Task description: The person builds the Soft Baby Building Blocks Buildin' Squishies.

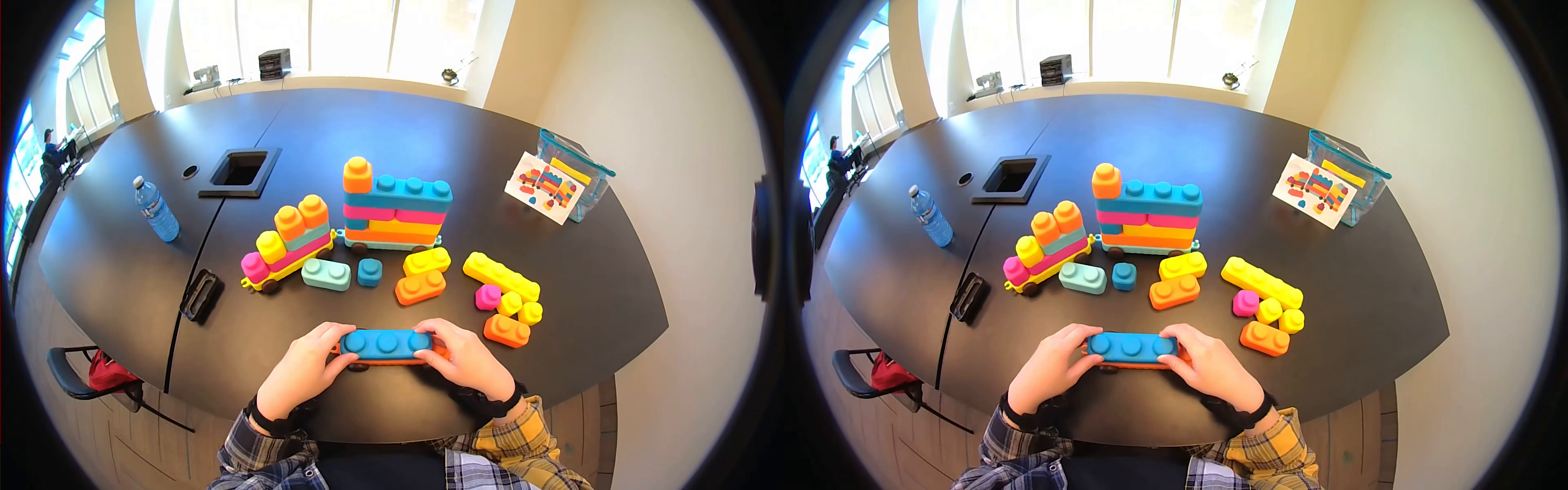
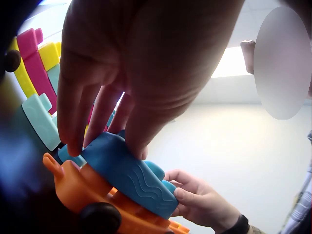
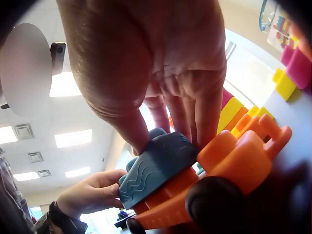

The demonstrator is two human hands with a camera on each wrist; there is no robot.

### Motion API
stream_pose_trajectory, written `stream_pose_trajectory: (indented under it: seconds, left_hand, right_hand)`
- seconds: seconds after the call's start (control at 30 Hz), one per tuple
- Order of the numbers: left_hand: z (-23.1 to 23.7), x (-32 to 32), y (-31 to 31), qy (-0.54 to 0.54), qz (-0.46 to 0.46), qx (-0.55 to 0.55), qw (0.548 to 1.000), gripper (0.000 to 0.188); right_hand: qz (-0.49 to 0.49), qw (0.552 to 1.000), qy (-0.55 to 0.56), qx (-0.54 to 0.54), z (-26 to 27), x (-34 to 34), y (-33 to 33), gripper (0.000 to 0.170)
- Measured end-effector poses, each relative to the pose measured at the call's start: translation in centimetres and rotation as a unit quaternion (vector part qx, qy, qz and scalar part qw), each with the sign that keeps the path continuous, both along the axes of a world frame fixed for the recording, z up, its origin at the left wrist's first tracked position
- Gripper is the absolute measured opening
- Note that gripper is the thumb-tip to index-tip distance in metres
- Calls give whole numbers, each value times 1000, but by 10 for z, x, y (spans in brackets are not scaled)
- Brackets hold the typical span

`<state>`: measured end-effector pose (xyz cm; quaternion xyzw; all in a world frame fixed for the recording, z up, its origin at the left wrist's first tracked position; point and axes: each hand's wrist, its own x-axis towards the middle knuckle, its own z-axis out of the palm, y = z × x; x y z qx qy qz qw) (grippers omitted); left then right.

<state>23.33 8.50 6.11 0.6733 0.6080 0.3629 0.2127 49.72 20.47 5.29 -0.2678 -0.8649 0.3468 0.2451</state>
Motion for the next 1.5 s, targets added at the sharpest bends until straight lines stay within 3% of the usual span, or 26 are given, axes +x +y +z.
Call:
stream_pose_trajectory:
  seconds: [0.53, 0.6, 0.73, 0.97, 1.03, 1.07, 1.13, 1.2, 1.27, 1.3, 1.37, 1.5]
  left_hand:
    - [-3, 1, 1, 38, 7, -55, 998, 38]
    - [-4, 6, 0, 92, 21, 38, 995, 37]
    - [0, 11, 4, 106, 12, 63, 992, 36]
    - [-1, 11, 4, 79, 14, 2, 997, 33]
    - [-1, 12, 4, 81, 16, 2, 997, 33]
    - [-1, 12, 4, 76, 18, 7, 997, 33]
    - [-2, 10, 3, 71, 23, 12, 997, 33]
    - [-3, 8, 3, 77, 17, 9, 997, 33]
    - [-2, 7, 4, 76, 16, 6, 997, 33]
    - [-1, 7, 4, 75, 14, 4, 997, 33]
    - [-2, 7, 4, 73, 15, 6, 997, 33]
    - [-3, 8, 3, 77, 21, 15, 997, 33]
  right_hand:
    - [-10, 997, -67, 42, 0, -3, -2, 31]
    - [-12, 997, -68, 43, 0, -4, -3, 31]
    - [-18, 997, -69, 30, 1, -6, -5, 32]
    - [-5, 997, -79, 16, 0, -5, -2, 34]
    - [32, 997, 23, 59, -4, 2, 5, 37]
    - [17, 999, 3, 34, 6, 11, 8, 37]
    - [-108, 993, -22, 52, 17, 31, 17, 36]
    - [-273, 959, -50, 49, 32, 56, 31, 38]
    - [-374, 909, -97, 154, 20, 90, 52, 36]
    - [-374, 909, -97, 155, 12, 105, 62, 36]
    - [-399, 883, -197, 152, -2, 127, 74, 34]
    - [-430, 871, -213, 107, -8, 139, 79, 32]
